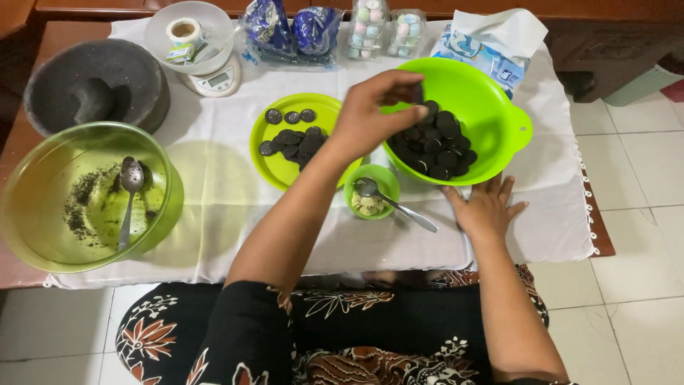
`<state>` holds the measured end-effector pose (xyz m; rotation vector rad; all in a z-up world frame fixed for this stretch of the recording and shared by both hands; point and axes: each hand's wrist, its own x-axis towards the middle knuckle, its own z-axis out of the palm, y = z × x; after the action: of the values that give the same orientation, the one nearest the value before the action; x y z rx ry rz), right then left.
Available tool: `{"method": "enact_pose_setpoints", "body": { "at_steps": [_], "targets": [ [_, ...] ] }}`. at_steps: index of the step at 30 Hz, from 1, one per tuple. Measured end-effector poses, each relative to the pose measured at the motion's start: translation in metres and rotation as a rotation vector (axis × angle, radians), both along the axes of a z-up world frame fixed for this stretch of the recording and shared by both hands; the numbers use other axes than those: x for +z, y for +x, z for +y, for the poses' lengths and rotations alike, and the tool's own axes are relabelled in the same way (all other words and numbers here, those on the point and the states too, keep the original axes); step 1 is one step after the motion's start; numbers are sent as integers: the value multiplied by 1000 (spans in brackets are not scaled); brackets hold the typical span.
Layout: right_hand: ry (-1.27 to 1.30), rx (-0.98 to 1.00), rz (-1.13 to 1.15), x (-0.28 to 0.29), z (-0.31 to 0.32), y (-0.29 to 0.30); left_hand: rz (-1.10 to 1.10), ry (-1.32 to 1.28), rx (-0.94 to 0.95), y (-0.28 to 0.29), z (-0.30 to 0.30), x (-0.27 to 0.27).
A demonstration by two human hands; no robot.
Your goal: Scraping the cream filling out of chocolate sandwich cookies and separating the parts into bowls.
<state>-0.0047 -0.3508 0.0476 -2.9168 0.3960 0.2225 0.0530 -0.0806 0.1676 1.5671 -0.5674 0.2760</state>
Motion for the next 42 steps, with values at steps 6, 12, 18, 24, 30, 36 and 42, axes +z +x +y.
{"method": "enact_pose_setpoints", "body": {
  "at_steps": [6,12,18,24,30,36,42],
  "targets": [
    [29,-31,71,14,10,-6,261,-506,62,-3,82,-89],
    [10,-31,47,6,6,-4,358,-942,-59,5,104,-150],
    [22,-38,13,1,5,-5,341,-1011,-146,15,111,-165],
    [109,-122,-255,-20,-25,0,378,-1066,-174,14,107,-167],
    [273,-68,-736,-26,-34,1,391,-1103,-154,12,107,-160],
    [662,-49,-973,-91,-74,18,412,-1102,-135,10,105,-160],
    [685,-49,-907,-93,-74,21,411,-1089,-113,10,108,-161]
  ]
}}
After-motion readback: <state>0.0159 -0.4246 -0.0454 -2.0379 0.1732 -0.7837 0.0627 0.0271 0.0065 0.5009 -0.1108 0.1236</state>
